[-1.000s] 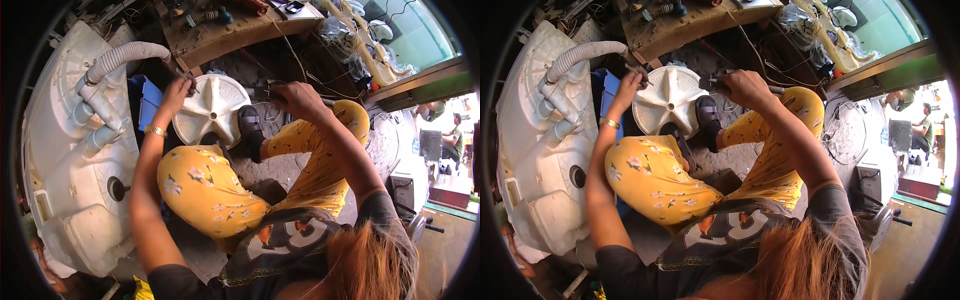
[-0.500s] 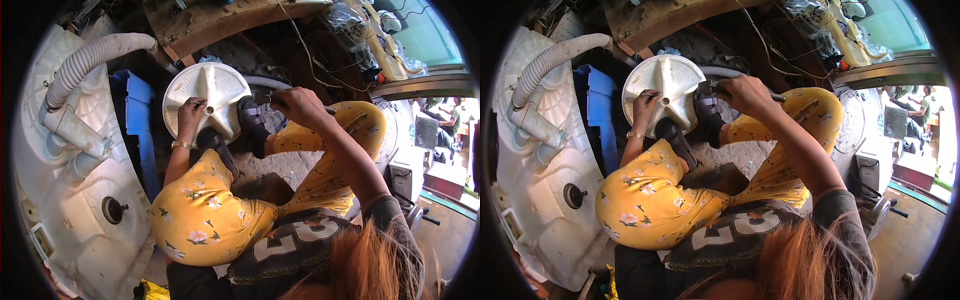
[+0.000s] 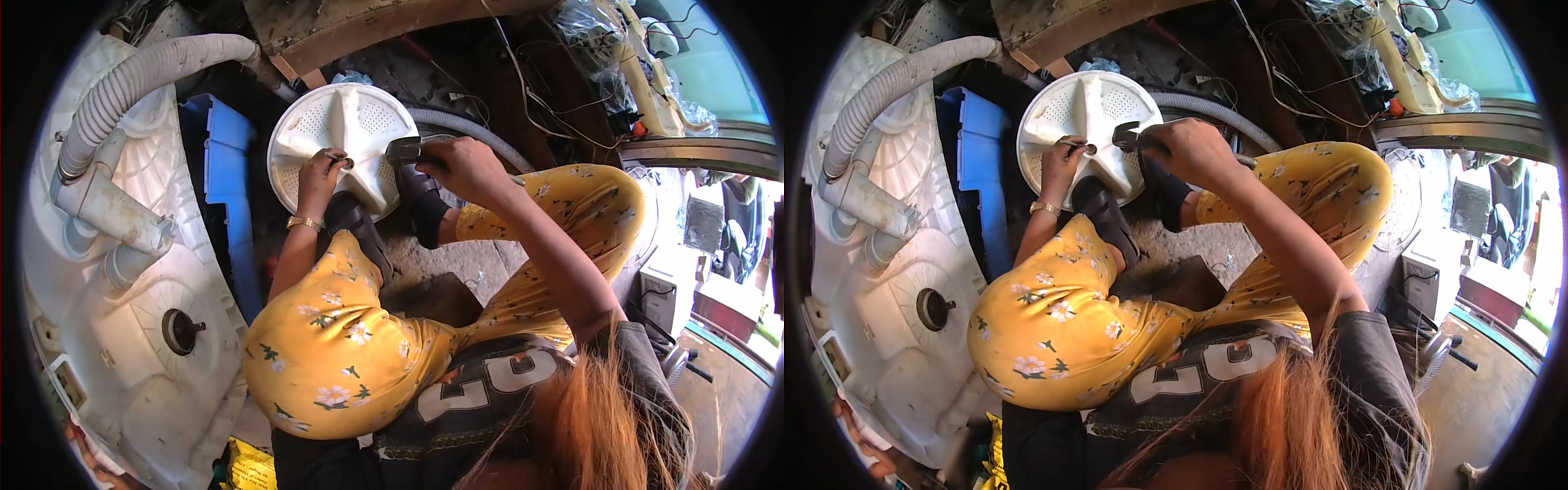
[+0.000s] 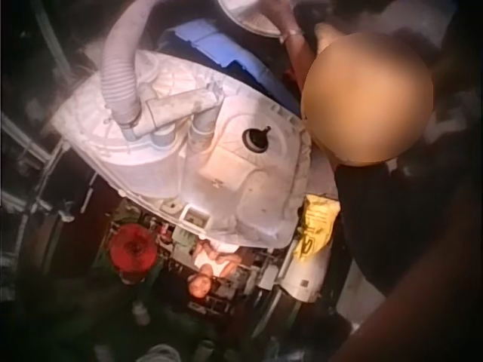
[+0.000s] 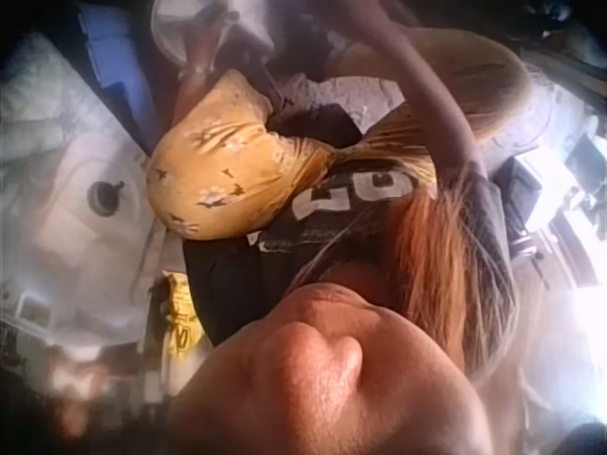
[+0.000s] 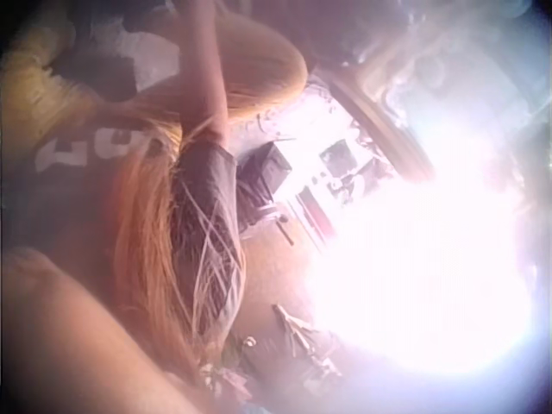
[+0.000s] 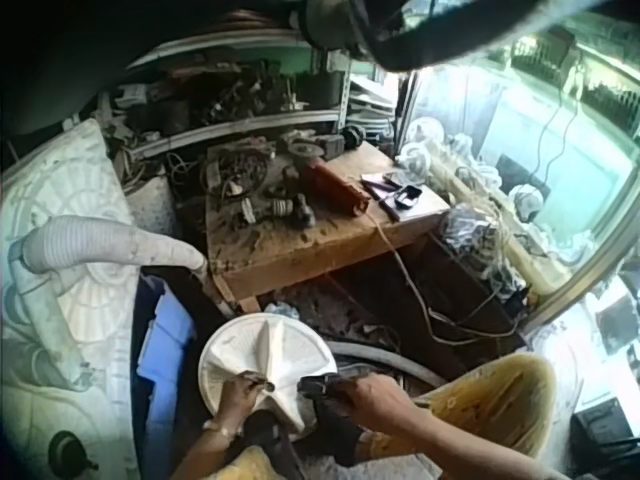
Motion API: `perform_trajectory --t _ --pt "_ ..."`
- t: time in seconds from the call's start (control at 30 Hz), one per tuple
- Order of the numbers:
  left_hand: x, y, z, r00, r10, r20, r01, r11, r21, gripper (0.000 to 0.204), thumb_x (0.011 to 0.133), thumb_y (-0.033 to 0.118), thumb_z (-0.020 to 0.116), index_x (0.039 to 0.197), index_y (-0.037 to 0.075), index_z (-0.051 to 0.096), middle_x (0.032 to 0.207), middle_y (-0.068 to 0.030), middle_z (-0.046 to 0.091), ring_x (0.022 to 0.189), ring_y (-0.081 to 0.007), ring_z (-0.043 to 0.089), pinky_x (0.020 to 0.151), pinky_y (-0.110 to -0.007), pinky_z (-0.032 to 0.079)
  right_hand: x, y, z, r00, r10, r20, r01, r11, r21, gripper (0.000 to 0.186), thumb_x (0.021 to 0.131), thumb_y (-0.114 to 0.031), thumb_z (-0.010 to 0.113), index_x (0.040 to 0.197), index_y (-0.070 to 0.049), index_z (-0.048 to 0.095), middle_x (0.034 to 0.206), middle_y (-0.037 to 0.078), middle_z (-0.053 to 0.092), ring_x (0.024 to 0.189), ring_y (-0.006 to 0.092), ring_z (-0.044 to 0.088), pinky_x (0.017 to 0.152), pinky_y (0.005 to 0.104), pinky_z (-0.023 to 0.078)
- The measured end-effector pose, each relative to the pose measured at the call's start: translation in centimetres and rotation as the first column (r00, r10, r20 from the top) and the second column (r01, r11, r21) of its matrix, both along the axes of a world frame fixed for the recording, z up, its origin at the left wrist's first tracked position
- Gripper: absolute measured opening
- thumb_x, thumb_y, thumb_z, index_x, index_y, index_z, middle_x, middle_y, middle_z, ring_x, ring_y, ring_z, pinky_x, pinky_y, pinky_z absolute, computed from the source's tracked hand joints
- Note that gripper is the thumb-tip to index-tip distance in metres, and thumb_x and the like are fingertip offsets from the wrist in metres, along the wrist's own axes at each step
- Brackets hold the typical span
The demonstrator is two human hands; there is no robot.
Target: The person uses an angle grinder to remove a central component from a washing machine pulsator, then uses a hammer and a punch to drive a shaft out of the plastic disc.
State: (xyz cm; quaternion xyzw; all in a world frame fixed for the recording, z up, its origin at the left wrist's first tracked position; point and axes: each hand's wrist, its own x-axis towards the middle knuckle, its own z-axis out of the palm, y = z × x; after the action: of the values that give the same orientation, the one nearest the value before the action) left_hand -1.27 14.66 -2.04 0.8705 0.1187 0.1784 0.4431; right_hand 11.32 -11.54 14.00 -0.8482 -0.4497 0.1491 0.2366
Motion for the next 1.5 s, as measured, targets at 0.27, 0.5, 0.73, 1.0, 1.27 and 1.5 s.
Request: perform_trajectory --t 0.27,0.5,0.73,1.0,1.27,1.5 --pt "0.6 -0.1 -0.4 1.0 0.015 0.001 -0.015 0.999 0.033 0.011 0.087 0.01 0.07 0.097 0.004 0.069 0.09 -0.013 0.072 0.081 -0.0303 0.071 0.072 -0.038 0.054 1.2 1.7 -0.4 0.999 0.047 0.026 -0.047 0.999 -0.016 0.027 0.09 -0.034 0.066 0.101 -0.01 0.072 0.082 0.017 0.07 0.078 0.0384 0.067 0.07 0.0472 0.054" --pt "-0.5 0.5 -1.1 0.999 0.035 -0.039 -0.03 0.993 0.113 0.009 0.087 0.011 0.068 0.095 0.005 0.069 0.088 -0.0136 0.07 0.081 -0.0332 0.069 0.073 -0.042 0.053 -0.4 7.9 3.7 0.989 0.139 0.041 -0.137 0.989 -0.054 0.034 0.096 -0.042 0.057 0.109 -0.013 0.068 0.089 0.017 0.071 0.085 0.0376 0.068 0.075 0.0469 0.054" --pt "0.2 -0.9 0.4 0.999 -0.032 0.023 0.027 0.981 0.192 0.008 0.086 0.013 0.069 0.091 0.006 0.068 0.09 -0.0104 0.068 0.083 -0.0329 0.067 0.073 -0.043 0.052 0.1 7.6 2.0 0.993 0.073 0.09 -0.077 0.996 0.037 0.029 0.095 -0.036 0.06 0.106 -0.011 0.067 0.085 0.017 0.07 0.082 0.0398 0.066 0.072 0.0479 0.053" --pt "0.2 -0.5 -0.7 1.0 -0.018 -0.011 0.019 0.984 0.175 0.01 0.087 0.015 0.069 0.093 0.007 0.068 0.092 -0.0114 0.068 0.084 -0.0352 0.067 0.074 -0.044 0.053 -0.2 7.6 1.9 0.987 0.134 0.089 -0.13 0.991 -0.042 0.03 0.096 -0.039 0.059 0.109 -0.013 0.068 0.084 0.016 0.07 0.08 0.0384 0.067 0.072 0.0468 0.054" --pt "-0.1 -0.8 -0.6 1.0 0.011 0.018 -0.014 0.982 0.187 0.013 0.087 0.013 0.069 0.099 0.009 0.068 0.089 -0.0113 0.071 0.083 -0.0323 0.069 0.074 -0.042 0.054 -1.4 9.0 1.8 0.973 0.17 0.156 -0.142 0.974 -0.176 0.035 0.096 -0.044 0.054 0.114 -0.017 0.069 0.086 0.015 0.072 0.083 0.033 0.071 0.073 0.044 0.056" --pt "-1.2 -0.7 0.1 0.999 0.035 0.007 -0.036 0.978 0.206 0.009 0.085 0.01 0.068 0.094 0.009 0.067 0.089 -0.01 0.068 0.081 -0.0329 0.068 0.073 -0.042 0.054 -2.9 11.3 9.8 0.948 0.15 0.281 -0.22 0.946 0.237 0.028 0.093 -0.031 0.058 0.116 -0.016 0.064 0.084 0.015 0.071 0.078 0.0334 0.071 0.068 0.0461 0.055"
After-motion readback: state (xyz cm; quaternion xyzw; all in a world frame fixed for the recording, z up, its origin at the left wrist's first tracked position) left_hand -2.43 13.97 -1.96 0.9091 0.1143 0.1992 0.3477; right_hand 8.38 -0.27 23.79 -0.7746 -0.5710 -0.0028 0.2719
